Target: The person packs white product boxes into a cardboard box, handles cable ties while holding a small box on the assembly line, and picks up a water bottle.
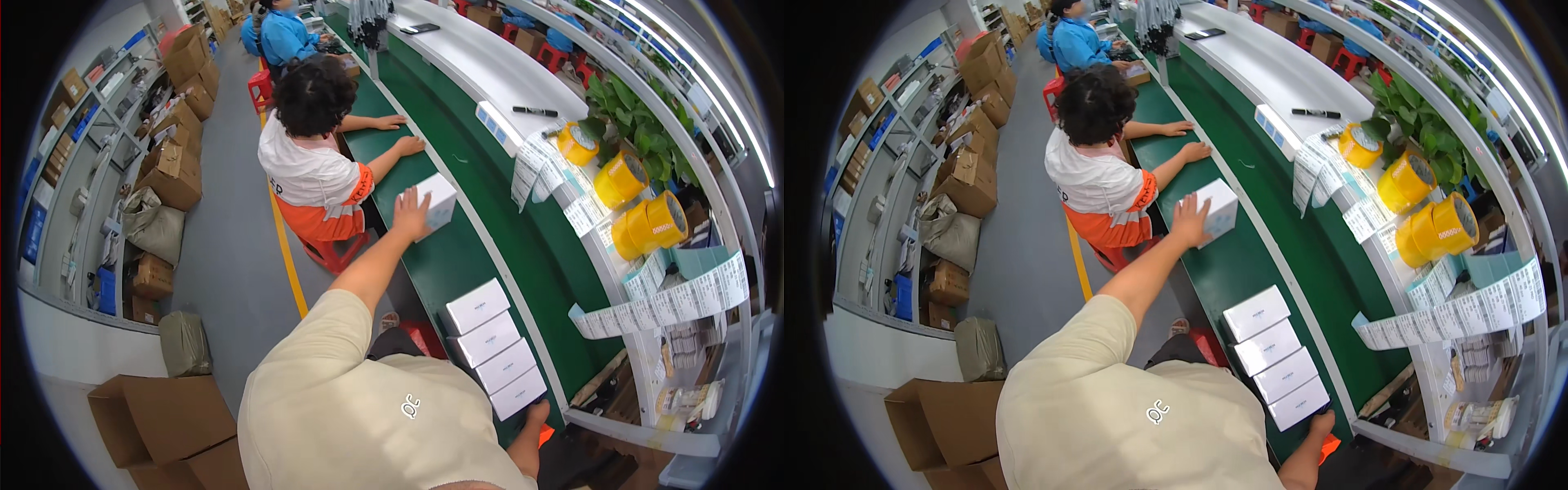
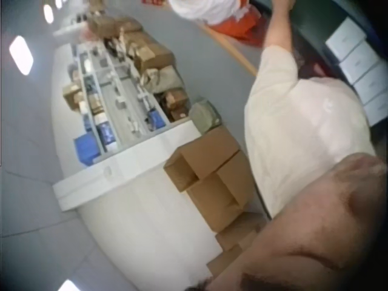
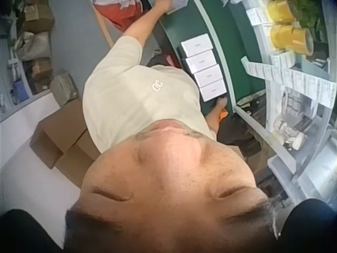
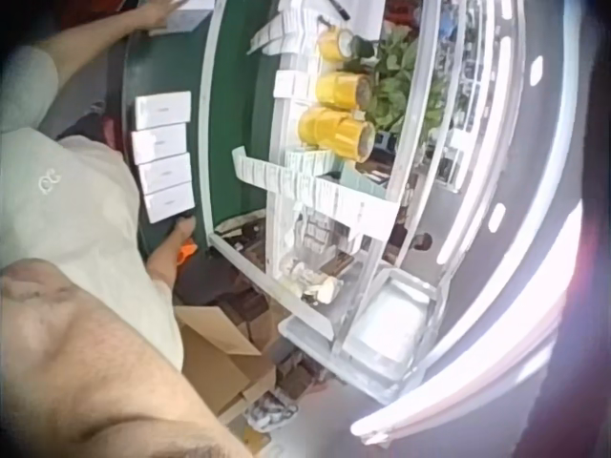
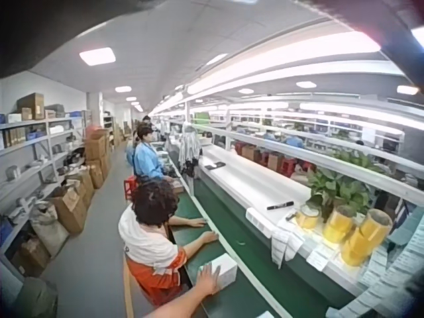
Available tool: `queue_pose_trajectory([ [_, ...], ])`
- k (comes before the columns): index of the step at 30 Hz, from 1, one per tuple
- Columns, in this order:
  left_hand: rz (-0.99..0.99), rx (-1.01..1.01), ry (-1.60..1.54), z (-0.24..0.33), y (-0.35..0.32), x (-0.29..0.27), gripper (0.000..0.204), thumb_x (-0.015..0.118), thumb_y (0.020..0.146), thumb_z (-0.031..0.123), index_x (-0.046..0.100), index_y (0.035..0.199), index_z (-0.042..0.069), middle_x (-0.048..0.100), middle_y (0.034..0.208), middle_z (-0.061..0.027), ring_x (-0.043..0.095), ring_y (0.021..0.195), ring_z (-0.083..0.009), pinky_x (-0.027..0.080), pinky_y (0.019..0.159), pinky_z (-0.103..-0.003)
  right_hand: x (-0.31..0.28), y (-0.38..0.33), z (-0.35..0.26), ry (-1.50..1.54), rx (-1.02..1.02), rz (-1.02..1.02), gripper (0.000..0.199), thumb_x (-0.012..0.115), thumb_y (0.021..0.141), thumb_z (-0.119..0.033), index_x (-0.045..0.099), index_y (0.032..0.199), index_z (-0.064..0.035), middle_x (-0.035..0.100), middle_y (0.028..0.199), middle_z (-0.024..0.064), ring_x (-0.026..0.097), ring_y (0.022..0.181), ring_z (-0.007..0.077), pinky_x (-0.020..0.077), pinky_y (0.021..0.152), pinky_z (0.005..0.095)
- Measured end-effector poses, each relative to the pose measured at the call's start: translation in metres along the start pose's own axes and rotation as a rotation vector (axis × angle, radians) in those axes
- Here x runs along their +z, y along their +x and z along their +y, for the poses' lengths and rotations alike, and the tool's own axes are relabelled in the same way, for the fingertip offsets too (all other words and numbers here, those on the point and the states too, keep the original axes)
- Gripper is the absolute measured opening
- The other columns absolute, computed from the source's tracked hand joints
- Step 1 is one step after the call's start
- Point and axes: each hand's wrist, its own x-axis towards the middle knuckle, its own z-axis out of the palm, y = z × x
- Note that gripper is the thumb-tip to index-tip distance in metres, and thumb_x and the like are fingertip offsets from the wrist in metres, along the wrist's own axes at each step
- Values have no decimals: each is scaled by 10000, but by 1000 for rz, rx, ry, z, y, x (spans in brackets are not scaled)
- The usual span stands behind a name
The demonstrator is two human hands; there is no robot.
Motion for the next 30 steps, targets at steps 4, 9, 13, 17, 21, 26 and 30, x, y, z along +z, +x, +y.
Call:
queue_pose_trajectory([
  [4,71,21,-52,-24,19,4,958,834,701,455,409,1517,189,354,1535,-266,388,1389,-415,255,1150,-588,0,-2,-4,24,-25,11,194,538,802,-3,611,963,77,665,1029,333,626,1036,515,503,884,521],
  [9,-62,-30,-175,-11,25,-15,873,845,671,422,503,1433,168,507,1358,-226,523,1238,-389,377,1079,-550,-5,-12,-1,-17,48,4,222,515,799,18,614,990,74,662,1048,335,621,1058,511,504,893,512],
  [13,-73,-24,-184,10,5,-26,829,840,654,397,535,1383,147,561,1189,-191,591,1123,-384,485,978,-493,-4,-11,4,4,53,-9,251,510,801,27,624,1022,70,662,1064,333,618,1075,508,503,906,504],
  [17,-138,149,-244,49,-54,-38,883,846,630,401,519,1399,117,556,1154,-194,607,1065,-390,523,920,-475,0,-13,9,43,85,-39,295,510,803,30,634,1067,72,658,1092,338,616,1086,505,501,919,503],
  [21,-217,176,-382,76,-105,-38,833,812,707,383,498,1425,102,557,1196,-201,598,1092,-400,508,958,-469,-2,-16,5,21,58,-50,334,518,813,18,641,1119,69,654,1119,338,616,1095,499,498,934,502],
  [26,-152,321,-476,90,-132,-3,726,714,852,316,430,1478,82,496,1357,-253,541,1193,-435,464,1027,-471,9,-9,10,97,-67,9,300,546,856,-69,652,1107,57,663,1090,330,627,1060,505,502,915,535],
  [30,-125,322,-351,95,-142,-12,720,671,905,335,381,1509,73,435,1433,-290,494,1245,-460,449,1042,-486,8,13,-5,0,-41,-34,200,568,863,-99,639,997,31,670,1053,309,635,1028,490,506,884,554],
])
